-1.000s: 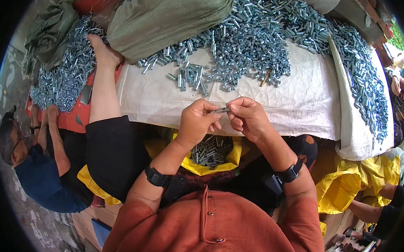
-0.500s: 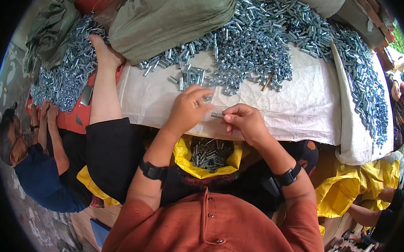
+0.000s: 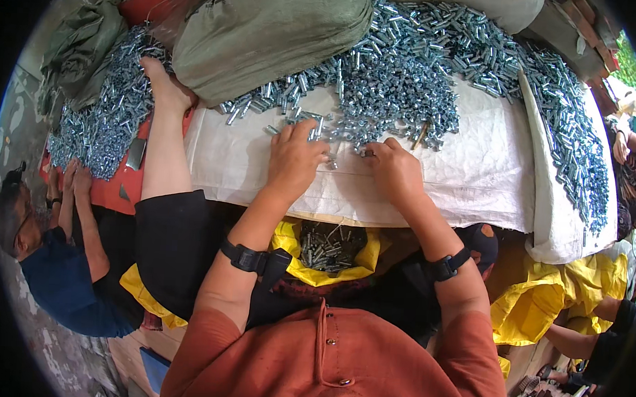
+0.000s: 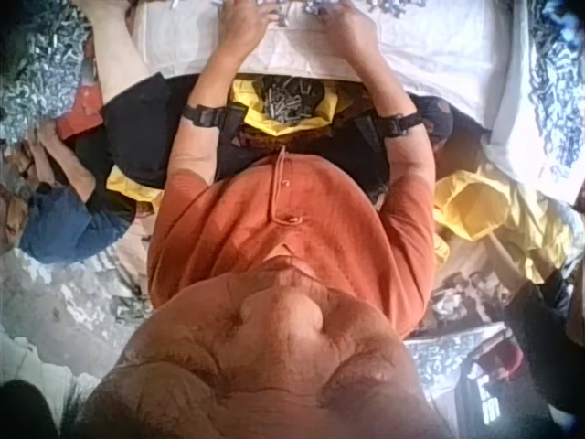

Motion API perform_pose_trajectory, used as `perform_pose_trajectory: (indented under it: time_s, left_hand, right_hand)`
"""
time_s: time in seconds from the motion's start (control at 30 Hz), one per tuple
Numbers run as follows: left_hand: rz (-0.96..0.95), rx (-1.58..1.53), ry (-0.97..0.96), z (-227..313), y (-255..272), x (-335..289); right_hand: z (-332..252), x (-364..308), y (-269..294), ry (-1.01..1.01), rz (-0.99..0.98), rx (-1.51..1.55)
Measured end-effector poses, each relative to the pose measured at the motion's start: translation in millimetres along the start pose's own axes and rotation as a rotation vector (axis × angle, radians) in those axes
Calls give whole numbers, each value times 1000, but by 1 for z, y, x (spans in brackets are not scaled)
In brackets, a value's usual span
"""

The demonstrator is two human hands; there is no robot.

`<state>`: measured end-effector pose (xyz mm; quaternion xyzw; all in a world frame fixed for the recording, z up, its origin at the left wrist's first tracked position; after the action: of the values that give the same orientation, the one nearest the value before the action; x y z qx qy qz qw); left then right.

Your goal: Manually sorting bolts and threading washers or small components onto them from a large pile.

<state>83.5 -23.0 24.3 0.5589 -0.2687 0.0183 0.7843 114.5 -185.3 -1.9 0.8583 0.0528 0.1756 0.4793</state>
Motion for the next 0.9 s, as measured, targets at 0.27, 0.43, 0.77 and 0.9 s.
perform_pose_trajectory:
  time_s: [0.27,0.43,0.77,0.9]
  left_hand:
    - [127,-279,-6,9,5,-10]
    - [5,-904,337,16,-19,-23]
    - [-54,-1327,501,36,-35,-34]
    - [-42,-1382,535,34,-37,-37]
  right_hand:
    - [26,-11,-4,-212,-132,515]
    - [0,-36,-19,-649,-524,1724]
    - [-5,-45,-26,-739,-582,1763]
    - [-3,-43,-26,-722,-559,1720]
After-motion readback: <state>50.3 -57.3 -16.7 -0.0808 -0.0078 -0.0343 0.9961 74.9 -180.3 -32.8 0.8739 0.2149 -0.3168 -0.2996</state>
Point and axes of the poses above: each hand's wrist, its own x-axis towards the middle knuckle, its own y-axis out of the back of the hand, z = x × y, the point moved 8 cm from there along x, towards the middle knuckle, and after that the axes turned 7 degrees about -y, right-handed, at the moved point
